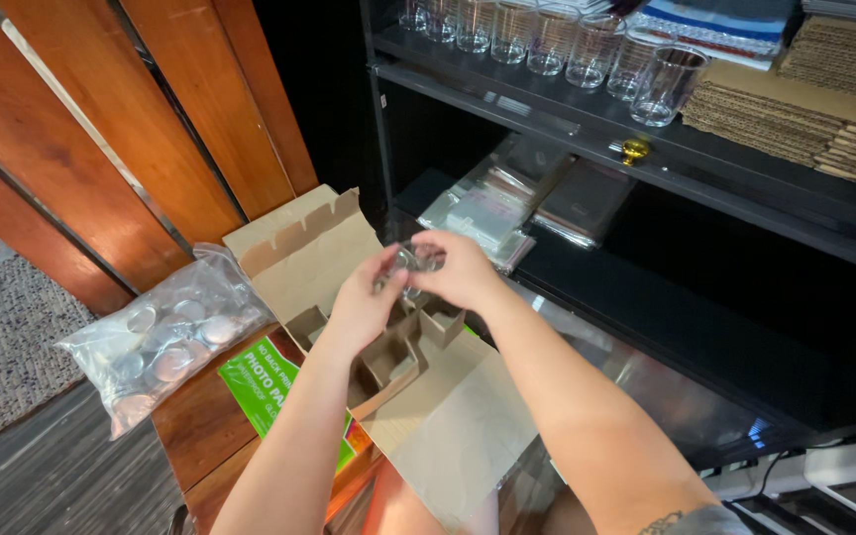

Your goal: The person removes small clear glasses from a cardboard box and places them one by one onto a shelf. The person repeats this process for multiple glasses, arranging them in a row on the shelf.

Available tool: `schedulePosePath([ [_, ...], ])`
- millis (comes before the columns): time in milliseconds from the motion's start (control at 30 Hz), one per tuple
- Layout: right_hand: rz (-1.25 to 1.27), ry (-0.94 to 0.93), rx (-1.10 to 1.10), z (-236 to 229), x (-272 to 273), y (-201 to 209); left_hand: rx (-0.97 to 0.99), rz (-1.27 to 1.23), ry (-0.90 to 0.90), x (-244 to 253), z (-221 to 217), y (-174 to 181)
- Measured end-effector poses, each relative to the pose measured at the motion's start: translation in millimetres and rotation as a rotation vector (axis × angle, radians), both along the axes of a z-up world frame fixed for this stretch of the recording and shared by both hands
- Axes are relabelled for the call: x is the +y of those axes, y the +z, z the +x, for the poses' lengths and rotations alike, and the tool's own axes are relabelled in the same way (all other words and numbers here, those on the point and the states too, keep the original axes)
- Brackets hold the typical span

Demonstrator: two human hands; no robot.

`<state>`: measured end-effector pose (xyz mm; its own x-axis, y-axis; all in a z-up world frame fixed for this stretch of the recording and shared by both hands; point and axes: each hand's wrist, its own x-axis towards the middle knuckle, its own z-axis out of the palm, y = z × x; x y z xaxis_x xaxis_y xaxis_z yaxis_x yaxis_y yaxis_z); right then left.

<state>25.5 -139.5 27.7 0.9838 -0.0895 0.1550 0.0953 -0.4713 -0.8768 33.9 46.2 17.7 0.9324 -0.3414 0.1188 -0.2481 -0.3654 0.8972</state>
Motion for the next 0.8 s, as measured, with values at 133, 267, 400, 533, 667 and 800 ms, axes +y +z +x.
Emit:
schedulePosePath([
  [133, 0.331, -0.010, -0.084, -21, -9, 13, 0.017, -0.339, -0.027, -21, -11, 14],
  [267, 0.395, -0.062, -0.241, -60, -27, 41, 0.023, -0.533, -0.049, -59, -32, 33],
  [400, 0.406, -0.141, -0.335, -78, -76, 55, -0.044, -0.607, -0.089, -112, -39, 54],
  [533, 0.279, -0.258, -0.436, -94, -132, 86, -0.151, -0.630, -0.182, -184, -29, 79],
  [667, 0.301, -0.394, -0.525, -110, -172, 135, -0.274, -0.572, -0.220, -241, -30, 128],
  [800, 0.264, -0.527, -0.525, -119, -210, 177, -0.531, -0.372, -0.193, -286, -26, 172],
])
